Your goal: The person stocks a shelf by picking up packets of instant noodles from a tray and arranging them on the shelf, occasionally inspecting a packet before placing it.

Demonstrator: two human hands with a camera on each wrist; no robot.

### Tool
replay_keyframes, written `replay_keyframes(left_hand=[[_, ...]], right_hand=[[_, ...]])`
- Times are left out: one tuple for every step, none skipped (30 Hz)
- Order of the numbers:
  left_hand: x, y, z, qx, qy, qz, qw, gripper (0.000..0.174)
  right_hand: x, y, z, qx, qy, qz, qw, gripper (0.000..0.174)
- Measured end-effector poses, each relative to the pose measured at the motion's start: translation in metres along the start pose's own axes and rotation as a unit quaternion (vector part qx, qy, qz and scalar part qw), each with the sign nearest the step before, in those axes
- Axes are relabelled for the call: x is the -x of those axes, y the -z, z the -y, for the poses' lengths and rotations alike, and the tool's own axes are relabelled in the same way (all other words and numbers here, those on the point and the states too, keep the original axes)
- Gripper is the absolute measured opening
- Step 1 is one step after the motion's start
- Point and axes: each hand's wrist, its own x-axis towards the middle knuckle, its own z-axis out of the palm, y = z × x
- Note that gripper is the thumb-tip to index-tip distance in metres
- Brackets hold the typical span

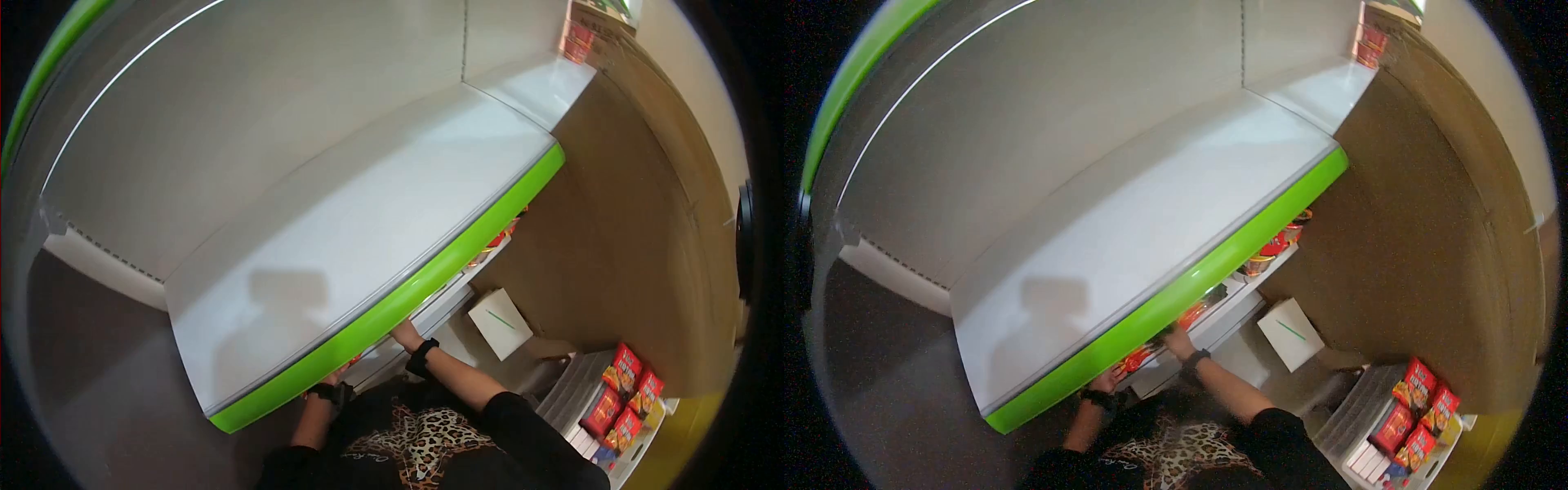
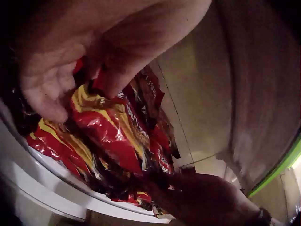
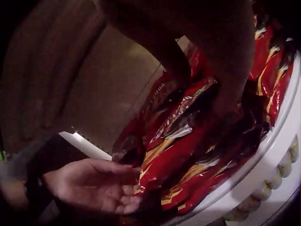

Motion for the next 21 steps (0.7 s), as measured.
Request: replay_keyframes(left_hand=[[-0.005,0.002,-0.001,0.007,0.007,-0.005,1.0,0.034],[-0.005,0.006,0.003,0.014,0.014,-0.009,1.0,0.034],[-0.009,0.008,0.004,0.02,0.02,-0.013,1.0,0.034],[-0.012,0.008,0.006,0.027,0.026,-0.017,0.999,0.033],[-0.018,0.01,0.005,0.034,0.031,-0.022,0.999,0.033],[-0.017,0.015,0.006,0.041,0.037,-0.028,0.998,0.033],[-0.02,0.018,0.006,0.049,0.043,-0.035,0.997,0.033],[-0.025,0.016,0.009,0.057,0.048,-0.043,0.996,0.033],[-0.022,0.023,0.008,0.065,0.053,-0.05,0.995,0.032],[-0.022,0.033,0.006,0.073,0.058,-0.056,0.994,0.032],[-0.032,0.032,0.006,0.079,0.064,-0.062,0.993,0.032],[-0.028,0.039,0.006,0.085,0.07,-0.067,0.992,0.032],[-0.026,0.051,0.005,0.089,0.077,-0.072,0.99,0.032],[-0.032,0.055,0.01,0.092,0.085,-0.078,0.989,0.031],[-0.035,0.053,0.012,0.096,0.092,-0.085,0.987,0.031],[-0.039,0.051,0.015,0.1,0.099,-0.093,0.986,0.031],[-0.043,0.047,0.018,0.104,0.105,-0.099,0.984,0.031],[-0.035,0.022,0.012,0.097,0.115,-0.095,0.984,0.031],[-0.028,-0.01,0.0,0.084,0.116,-0.093,0.985,0.029],[-0.014,-0.025,-0.012,0.07,0.117,-0.09,0.987,0.027],[0.01,-0.02,-0.017,0.056,0.119,-0.084,0.988,0.026]], right_hand=[[0.001,0.001,-0.008,0.022,0.04,-0.01,0.999,0.03],[0.002,0.005,-0.017,0.046,0.079,-0.021,0.996,0.032],[0.005,0.01,-0.024,0.044,0.077,-0.033,0.995,0.032],[0.016,0.009,-0.003,0.017,0.02,-0.037,0.999,0.036],[0.024,0.008,0.009,-0.011,-0.038,-0.039,0.998,0.04],[0.022,0.016,0.0,-0.048,-0.145,-0.019,0.988,0.049],[0.025,0.018,-0.001,-0.052,-0.147,-0.028,0.987,0.049],[0.027,0.02,-0.001,-0.074,-0.167,-0.025,0.983,0.049],[0.03,0.023,-0.002,-0.097,-0.186,-0.023,0.977,0.049],[0.032,0.024,-0.003,-0.098,-0.199,-0.019,0.975,0.043],[0.037,0.027,0.003,-0.102,-0.199,-0.03,0.974,0.043],[0.042,0.031,0.008,-0.09,-0.21,0.0,0.974,0.039],[0.049,0.033,0.011,-0.081,-0.221,0.028,0.972,0.036],[0.056,0.035,0.009,-0.09,-0.218,0.014,0.972,0.032],[0.062,0.039,0.002,-0.097,-0.219,0.002,0.971,0.032],[0.068,0.046,-0.007,-0.125,-0.214,-0.012,0.969,0.029],[0.076,0.053,-0.015,-0.152,-0.207,-0.025,0.966,0.027],[0.085,0.059,-0.018,-0.178,-0.197,-0.05,0.963,0.026],[0.094,0.066,-0.015,-0.182,-0.196,-0.063,0.961,0.026],[0.105,0.074,-0.006,-0.209,-0.206,-0.102,0.951,0.026],[0.115,0.083,-0.001,-0.235,-0.213,-0.143,0.938,0.025]])
